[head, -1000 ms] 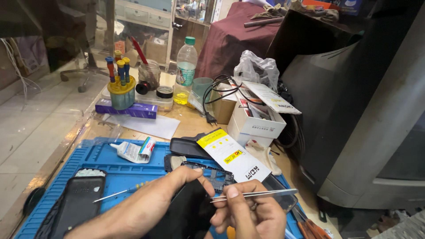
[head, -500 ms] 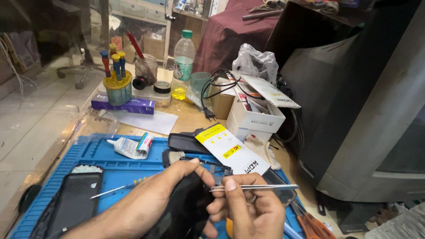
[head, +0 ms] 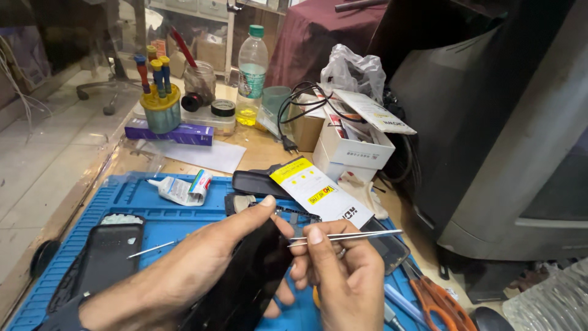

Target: The person removes the battery from a disassembled smartphone using a yellow plastic pry tool, then detaches a ribbon cable and uses a metal spudger to separate the screen assembly from the frame. The person places the phone down and walks to a shelf to retrieve a small box.

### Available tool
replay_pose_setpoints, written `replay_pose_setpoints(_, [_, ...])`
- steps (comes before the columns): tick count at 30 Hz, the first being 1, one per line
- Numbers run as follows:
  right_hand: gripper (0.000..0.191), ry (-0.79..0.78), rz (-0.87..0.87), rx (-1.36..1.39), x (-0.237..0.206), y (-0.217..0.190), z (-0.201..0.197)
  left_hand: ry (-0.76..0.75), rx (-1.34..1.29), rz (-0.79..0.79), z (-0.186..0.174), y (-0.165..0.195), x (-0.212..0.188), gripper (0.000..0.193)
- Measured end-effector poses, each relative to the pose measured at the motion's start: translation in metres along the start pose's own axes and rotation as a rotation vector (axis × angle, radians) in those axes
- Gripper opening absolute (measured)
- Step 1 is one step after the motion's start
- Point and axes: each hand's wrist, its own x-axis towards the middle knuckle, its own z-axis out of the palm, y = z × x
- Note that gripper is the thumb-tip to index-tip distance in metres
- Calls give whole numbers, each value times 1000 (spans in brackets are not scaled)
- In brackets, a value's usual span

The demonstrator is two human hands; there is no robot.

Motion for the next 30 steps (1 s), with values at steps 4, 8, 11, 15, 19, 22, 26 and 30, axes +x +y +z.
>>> replay_pose_setpoints(4, [16, -6, -91, -17, -3, -2, 3, -134, -16, 100, 0, -1, -3, 60])
replay_pose_setpoints(8, [13, 1, -135, 6, -9, -7, 8, 30, 26, 68, 5, -1, -10, 58])
replay_pose_setpoints(11, [12, 11, -117, 39, -11, -11, 12, 85, 61, 85, 10, 1, -12, 60])
replay_pose_setpoints(15, [12, 5, -141, 60, -12, -14, 15, 97, 84, 123, 11, 2, -10, 60])
replay_pose_setpoints(19, [12, -3, -90, 66, -12, -18, 14, 52, 70, 192, 7, 1, -5, 55])
replay_pose_setpoints(22, [14, -9, -54, 64, -13, -19, 11, -46, 71, 248, 2, 1, -5, 54])
replay_pose_setpoints(26, [13, 1, -114, 78, -14, -18, 13, 25, 56, 190, 3, -1, -3, 51])
replay_pose_setpoints(30, [11, 49, -214, 25, -15, -15, 18, -4, -48, 213, 6, -5, -3, 49])
